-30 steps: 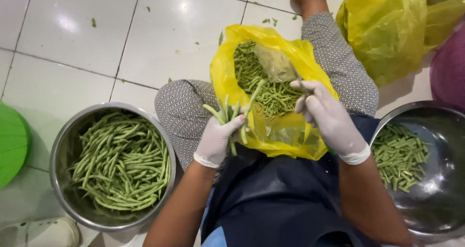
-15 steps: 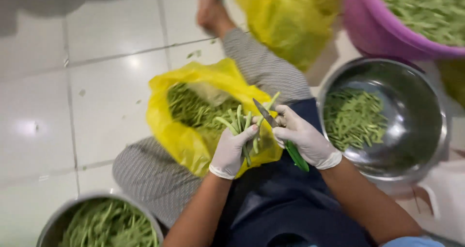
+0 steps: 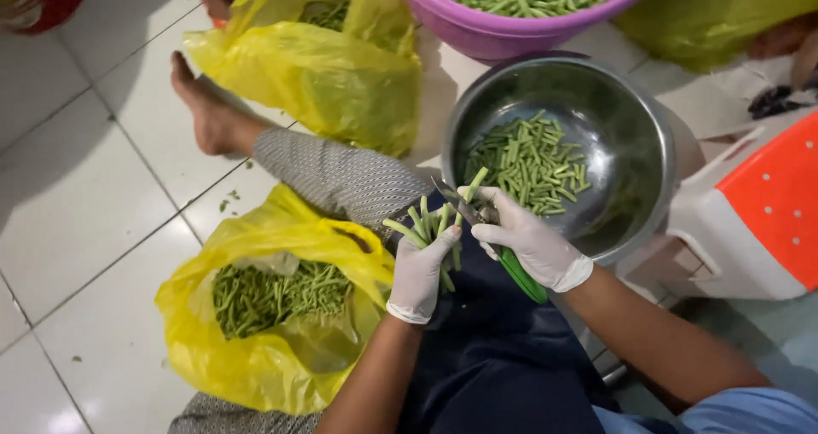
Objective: Trimming and cutting green beans manually using a knife while sitting on the floor.
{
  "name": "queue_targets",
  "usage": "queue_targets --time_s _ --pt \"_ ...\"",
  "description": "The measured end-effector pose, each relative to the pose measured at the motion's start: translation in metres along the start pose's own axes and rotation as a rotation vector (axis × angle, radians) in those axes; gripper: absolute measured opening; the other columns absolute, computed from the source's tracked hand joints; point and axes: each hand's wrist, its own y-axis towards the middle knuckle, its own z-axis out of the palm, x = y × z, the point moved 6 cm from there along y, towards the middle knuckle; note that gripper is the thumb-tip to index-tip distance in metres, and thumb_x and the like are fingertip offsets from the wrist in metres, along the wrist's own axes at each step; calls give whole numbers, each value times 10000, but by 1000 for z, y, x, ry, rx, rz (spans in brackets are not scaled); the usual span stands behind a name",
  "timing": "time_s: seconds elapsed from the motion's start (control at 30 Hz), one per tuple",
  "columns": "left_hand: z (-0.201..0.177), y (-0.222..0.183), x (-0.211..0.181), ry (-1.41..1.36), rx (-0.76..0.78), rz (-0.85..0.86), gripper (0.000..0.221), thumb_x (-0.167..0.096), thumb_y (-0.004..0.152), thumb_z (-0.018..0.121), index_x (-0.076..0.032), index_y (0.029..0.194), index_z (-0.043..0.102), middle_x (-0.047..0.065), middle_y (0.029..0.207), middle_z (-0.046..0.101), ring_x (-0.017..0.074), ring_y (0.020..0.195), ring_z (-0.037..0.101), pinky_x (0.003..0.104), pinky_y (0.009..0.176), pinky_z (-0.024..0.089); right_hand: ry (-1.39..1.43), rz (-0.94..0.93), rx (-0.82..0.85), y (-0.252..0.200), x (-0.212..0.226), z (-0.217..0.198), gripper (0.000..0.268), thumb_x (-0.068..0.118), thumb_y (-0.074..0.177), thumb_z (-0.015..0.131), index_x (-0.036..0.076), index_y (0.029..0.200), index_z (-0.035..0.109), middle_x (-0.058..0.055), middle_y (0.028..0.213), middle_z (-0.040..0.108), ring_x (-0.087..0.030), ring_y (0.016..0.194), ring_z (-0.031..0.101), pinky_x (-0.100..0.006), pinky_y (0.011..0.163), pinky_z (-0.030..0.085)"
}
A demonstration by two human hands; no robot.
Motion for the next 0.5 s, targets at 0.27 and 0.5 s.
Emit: queue_targets --time_s 0.27,0.5 --pt "32 20 29 71 55 0 163 -82 768 771 -6 825 639 93 548 572 136 407 509 239 396 415 45 -23 -83 0 2 -39 427 -56 809 613 70 1204 510 -13 760 462 -84 526 514 -199 432 429" --pt "44 23 41 136 94 -48 152 -78 771 765 -14 794 630 81 521 560 122 376 483 227 368 389 132 20 -315 2 -20 -65 347 1 799 690 98 1106 559 16 805 542 -67 613 542 -194 458 446"
